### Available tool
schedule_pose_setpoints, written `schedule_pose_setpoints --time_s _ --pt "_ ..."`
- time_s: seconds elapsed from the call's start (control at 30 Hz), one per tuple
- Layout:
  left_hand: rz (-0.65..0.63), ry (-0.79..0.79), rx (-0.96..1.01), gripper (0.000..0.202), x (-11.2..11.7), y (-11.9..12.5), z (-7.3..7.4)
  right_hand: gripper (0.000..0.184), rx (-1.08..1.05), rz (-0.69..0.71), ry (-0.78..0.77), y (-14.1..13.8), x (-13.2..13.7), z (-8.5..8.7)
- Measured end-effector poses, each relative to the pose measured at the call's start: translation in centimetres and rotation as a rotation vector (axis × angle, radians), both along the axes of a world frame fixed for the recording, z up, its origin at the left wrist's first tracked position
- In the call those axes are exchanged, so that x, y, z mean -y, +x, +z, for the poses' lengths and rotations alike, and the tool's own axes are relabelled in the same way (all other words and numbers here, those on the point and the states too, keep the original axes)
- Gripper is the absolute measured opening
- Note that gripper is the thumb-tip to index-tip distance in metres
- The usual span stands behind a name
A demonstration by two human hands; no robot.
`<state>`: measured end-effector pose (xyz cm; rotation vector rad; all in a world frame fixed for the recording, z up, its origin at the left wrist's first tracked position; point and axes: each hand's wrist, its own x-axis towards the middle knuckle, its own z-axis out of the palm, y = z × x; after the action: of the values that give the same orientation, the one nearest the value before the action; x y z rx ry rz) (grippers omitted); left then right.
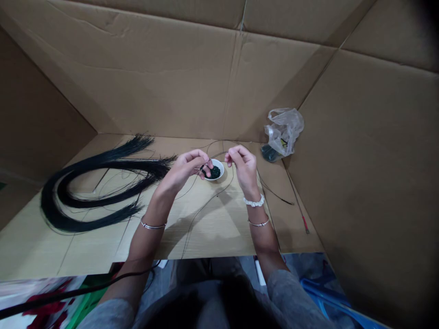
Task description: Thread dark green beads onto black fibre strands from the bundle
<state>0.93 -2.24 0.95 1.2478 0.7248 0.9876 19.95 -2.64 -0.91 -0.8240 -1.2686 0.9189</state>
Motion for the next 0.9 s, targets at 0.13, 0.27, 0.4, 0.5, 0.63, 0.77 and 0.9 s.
schedule_pose_setpoints --time_s 0.13,0.27,0.4,0.5,0.63,0.77,0.9 --pt "-0.057 -0.034 0.035 0.021 -0.2 0.2 0.1 0.030 -0.073 -0.021 -0.020 0.2 -0.6 -0.4" --pt "-0.085 -0.051 0.038 0.019 -0.5 0.2 -0.1 0.029 -0.110 -0.021 -0.026 0.4 -0.8 -0.4" --pt "-0.117 -0.067 -0.011 0.022 -0.8 -0.1 -0.3 0.029 -0.132 -0.009 -0.040 0.5 -0.9 -0.3" --pt "-0.175 -0.052 -0.101 0.027 -0.9 -0.8 -0.2 0.029 -0.158 -0.024 -0.073 0.6 -1.1 -0.3" --pt "-0.195 0.014 -0.161 0.018 -0.9 -1.7 -0.3 0.025 -0.261 0.001 -0.071 1.0 -1.4 -0.5" --pt "-0.150 0.066 -0.171 0.011 -0.8 -1.9 -0.4 0.025 -0.295 0.017 -0.069 1.2 -1.4 -0.4" --pt "-0.088 0.096 -0.174 0.013 -0.4 -1.5 0.0 0.026 -0.302 0.041 -0.073 1.2 -1.4 -0.4"
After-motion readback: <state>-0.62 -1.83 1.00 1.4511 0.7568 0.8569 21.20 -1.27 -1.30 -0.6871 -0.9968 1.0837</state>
